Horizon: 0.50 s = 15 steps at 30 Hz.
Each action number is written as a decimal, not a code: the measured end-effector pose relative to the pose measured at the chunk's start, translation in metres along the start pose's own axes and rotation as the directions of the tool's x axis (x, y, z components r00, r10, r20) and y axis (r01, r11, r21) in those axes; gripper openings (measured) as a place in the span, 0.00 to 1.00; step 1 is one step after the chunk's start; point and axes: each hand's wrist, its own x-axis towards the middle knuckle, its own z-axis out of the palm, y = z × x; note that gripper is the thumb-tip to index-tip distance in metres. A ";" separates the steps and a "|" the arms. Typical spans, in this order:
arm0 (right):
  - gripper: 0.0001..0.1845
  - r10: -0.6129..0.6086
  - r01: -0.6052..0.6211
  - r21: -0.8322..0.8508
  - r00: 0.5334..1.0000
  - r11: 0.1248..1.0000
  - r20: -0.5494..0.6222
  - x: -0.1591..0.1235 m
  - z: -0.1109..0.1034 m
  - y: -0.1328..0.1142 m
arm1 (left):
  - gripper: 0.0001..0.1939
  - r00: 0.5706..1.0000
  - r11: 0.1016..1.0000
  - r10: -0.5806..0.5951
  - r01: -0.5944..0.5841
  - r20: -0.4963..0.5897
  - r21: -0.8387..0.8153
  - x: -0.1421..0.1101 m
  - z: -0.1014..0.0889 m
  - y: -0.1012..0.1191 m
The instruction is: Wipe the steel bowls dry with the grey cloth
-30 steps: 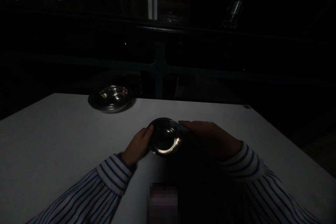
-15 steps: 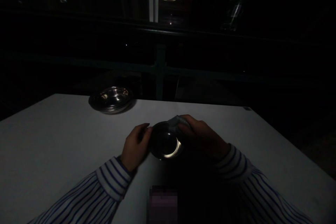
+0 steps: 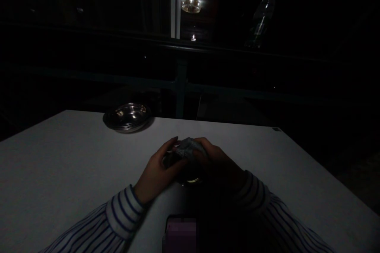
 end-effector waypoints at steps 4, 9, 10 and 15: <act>0.17 -0.029 0.028 0.053 0.999 0.998 0.018 0.000 -0.003 -0.002 | 0.29 0.988 0.968 -0.114 0.133 0.102 -0.213 0.006 0.003 0.007; 0.28 0.017 -0.017 0.096 1.000 0.995 0.005 0.003 -0.002 0.009 | 0.19 0.972 0.899 -0.171 0.220 0.160 -0.378 0.012 0.003 0.009; 0.28 0.013 -0.013 0.108 1.000 0.994 -0.004 0.004 -0.002 0.012 | 0.17 0.975 0.897 -0.171 0.214 0.143 -0.387 0.013 0.004 0.010; 0.13 -0.157 0.141 -0.108 0.974 0.984 -0.161 0.009 -0.002 0.023 | 0.16 0.980 0.944 -0.190 0.168 -0.054 -0.284 0.016 0.003 0.004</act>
